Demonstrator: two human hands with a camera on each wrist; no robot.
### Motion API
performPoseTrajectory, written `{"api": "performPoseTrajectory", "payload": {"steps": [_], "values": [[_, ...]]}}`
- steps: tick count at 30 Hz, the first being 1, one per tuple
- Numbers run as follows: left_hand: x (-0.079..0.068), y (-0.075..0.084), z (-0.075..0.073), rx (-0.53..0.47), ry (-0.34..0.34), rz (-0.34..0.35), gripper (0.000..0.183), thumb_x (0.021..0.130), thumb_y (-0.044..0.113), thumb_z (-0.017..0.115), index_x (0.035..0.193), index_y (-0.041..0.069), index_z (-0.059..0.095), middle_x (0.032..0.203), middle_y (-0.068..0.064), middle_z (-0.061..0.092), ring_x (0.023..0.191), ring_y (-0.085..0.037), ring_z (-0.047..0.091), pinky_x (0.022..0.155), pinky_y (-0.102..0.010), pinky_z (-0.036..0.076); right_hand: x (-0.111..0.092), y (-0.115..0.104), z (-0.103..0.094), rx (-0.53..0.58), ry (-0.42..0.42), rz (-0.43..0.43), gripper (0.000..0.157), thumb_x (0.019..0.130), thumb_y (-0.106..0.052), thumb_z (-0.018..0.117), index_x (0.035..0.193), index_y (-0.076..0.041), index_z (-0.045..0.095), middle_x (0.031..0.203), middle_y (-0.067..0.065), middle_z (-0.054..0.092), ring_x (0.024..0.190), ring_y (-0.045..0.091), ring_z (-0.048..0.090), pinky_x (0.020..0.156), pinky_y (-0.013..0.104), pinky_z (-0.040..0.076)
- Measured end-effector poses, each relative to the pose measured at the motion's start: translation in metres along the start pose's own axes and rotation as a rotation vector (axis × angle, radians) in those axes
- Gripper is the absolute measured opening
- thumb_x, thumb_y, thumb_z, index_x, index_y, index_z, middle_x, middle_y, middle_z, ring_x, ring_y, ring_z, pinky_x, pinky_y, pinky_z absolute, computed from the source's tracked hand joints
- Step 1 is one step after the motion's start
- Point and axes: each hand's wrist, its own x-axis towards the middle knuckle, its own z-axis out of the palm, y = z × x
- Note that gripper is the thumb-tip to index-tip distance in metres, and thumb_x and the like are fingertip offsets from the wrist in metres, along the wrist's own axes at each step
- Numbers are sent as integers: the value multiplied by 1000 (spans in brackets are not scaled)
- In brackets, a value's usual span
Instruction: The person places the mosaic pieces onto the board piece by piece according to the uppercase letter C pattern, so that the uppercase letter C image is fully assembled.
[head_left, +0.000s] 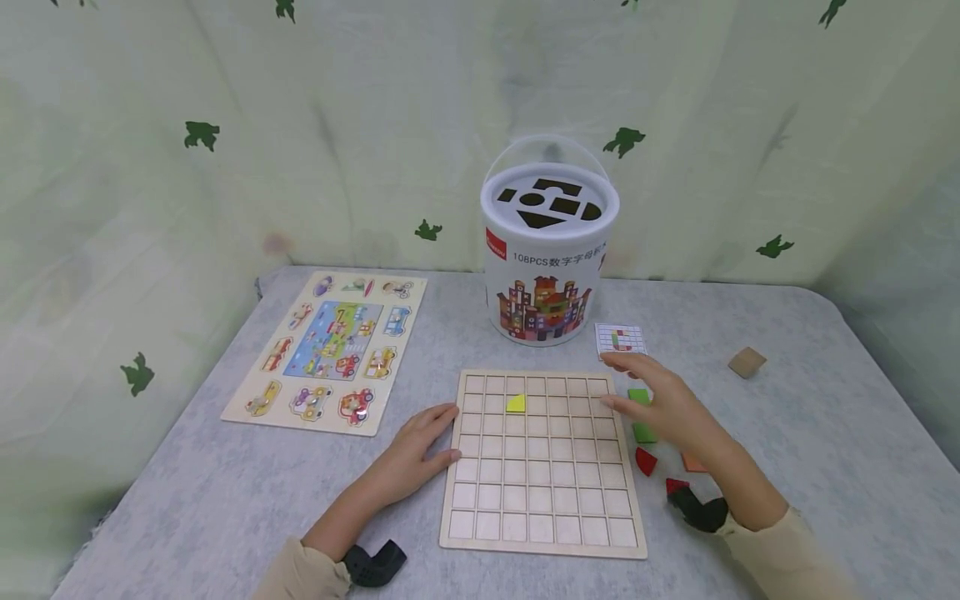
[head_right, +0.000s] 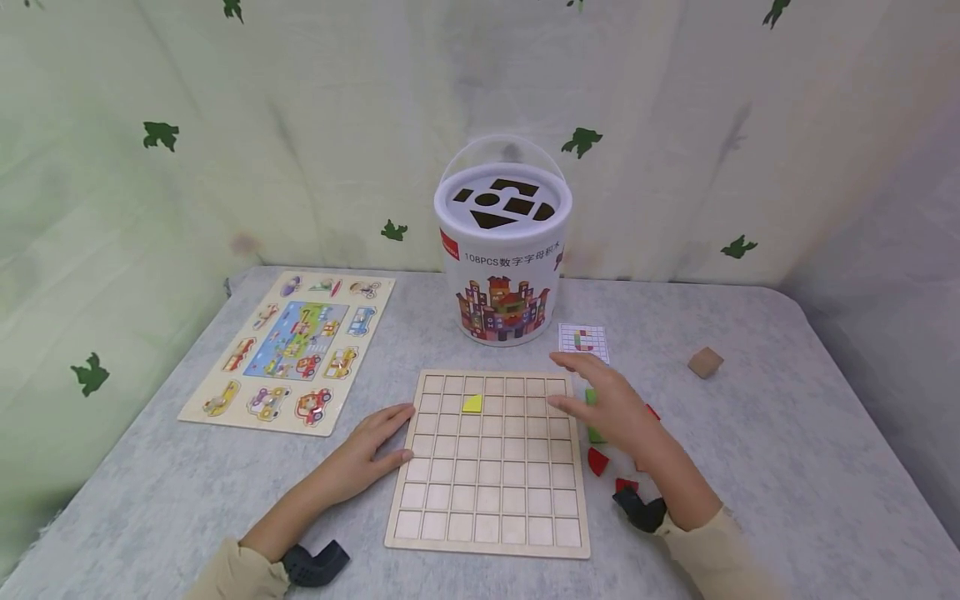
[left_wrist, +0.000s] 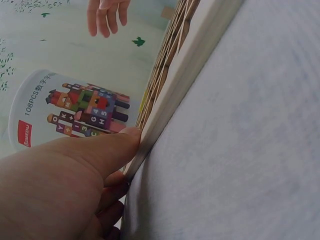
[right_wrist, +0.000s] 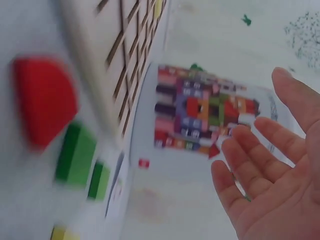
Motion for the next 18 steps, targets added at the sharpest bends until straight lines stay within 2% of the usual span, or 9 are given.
{"api": "performPoseTrajectory", "payload": {"steps": [5,12,18], "values": [[0,-1,0,2,-1,1,63,87,28,61,139,5,34,140,-9,33,129,-29,25,100,-48,25,-23,22,-14,-63,65,43,55,79,-16,70,128,-4,47,124,14,48,106,31,47,80,52,44],[0,-2,0,4,-3,3,63,87,29,60,139,5,34,140,-9,33,129,-29,25,100,-48,25,-45,48,-19,-100,67,216,54,82,-19,68,128,-2,45,123,19,47,108,34,44,82,54,42],[1,-3,0,12,-5,6,63,87,29,60,139,5,34,141,-9,32,129,-28,25,100,-47,25,-55,72,-17,-112,89,246,49,80,-9,68,124,1,47,119,21,49,106,35,47,85,52,41]]}}
